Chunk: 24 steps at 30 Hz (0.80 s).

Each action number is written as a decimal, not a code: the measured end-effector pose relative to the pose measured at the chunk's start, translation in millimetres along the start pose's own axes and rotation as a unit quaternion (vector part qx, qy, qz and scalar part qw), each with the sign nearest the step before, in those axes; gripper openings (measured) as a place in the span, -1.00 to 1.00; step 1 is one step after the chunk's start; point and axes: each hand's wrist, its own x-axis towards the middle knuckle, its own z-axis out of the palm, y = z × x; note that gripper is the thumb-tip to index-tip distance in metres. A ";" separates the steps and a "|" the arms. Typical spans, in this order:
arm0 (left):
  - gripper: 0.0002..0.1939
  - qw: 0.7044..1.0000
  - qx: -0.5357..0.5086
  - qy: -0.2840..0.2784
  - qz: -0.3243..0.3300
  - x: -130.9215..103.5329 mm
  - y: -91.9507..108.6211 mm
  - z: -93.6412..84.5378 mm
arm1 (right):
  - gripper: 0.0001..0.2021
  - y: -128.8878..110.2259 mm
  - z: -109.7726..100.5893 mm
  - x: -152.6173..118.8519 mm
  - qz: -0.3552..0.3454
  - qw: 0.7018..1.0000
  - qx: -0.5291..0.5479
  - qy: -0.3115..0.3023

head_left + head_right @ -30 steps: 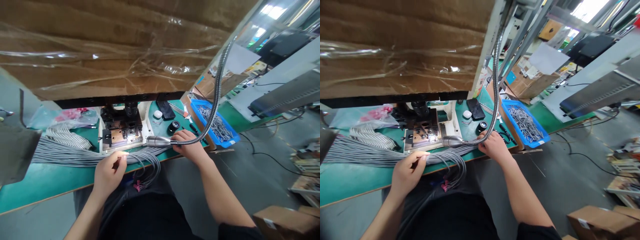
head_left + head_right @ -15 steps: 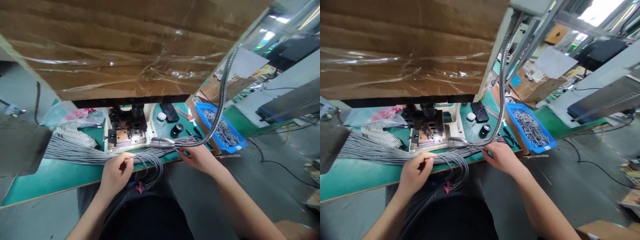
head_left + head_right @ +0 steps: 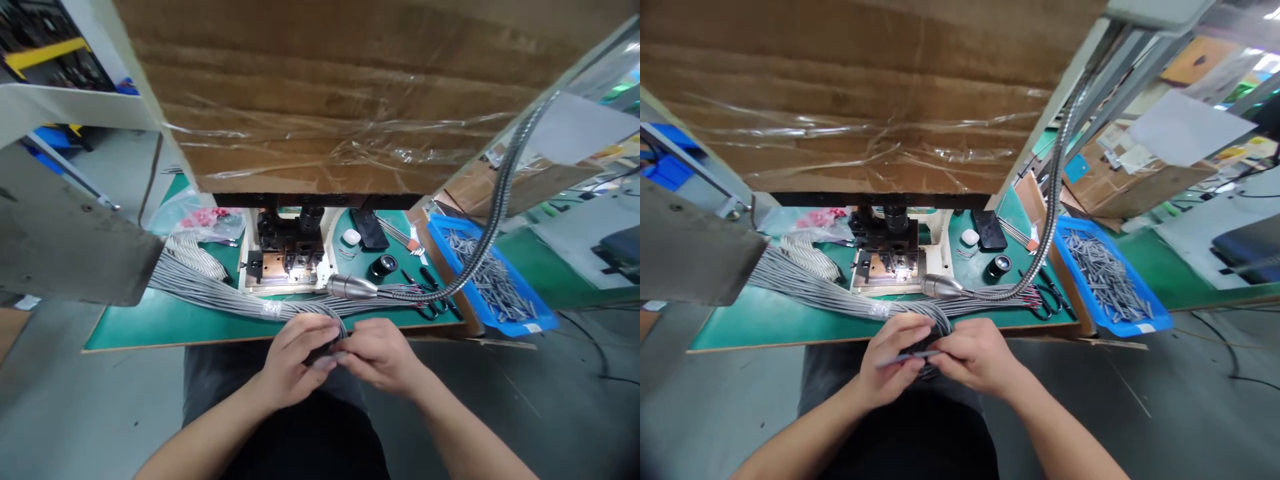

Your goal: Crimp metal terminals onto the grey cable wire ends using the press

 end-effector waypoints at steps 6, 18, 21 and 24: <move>-0.82 0.950 -0.113 0.137 -0.256 -3.5 1.9 -0.5 | -0.54 -15.3 47.7 15.5 0.086 0.995 -0.007 0.052; -0.86 0.892 -0.084 0.233 -0.379 22.5 2.0 -13.5 | -0.52 -22.4 70.5 34.9 0.242 0.969 0.017 0.033; -0.88 0.894 -0.062 0.220 -0.386 24.7 2.9 -16.7 | -0.54 -22.1 73.1 36.8 0.257 0.966 0.021 0.032; -0.90 0.895 -0.008 0.208 -0.394 27.8 3.9 -19.3 | -0.56 -20.8 75.5 39.8 0.266 0.963 0.002 0.035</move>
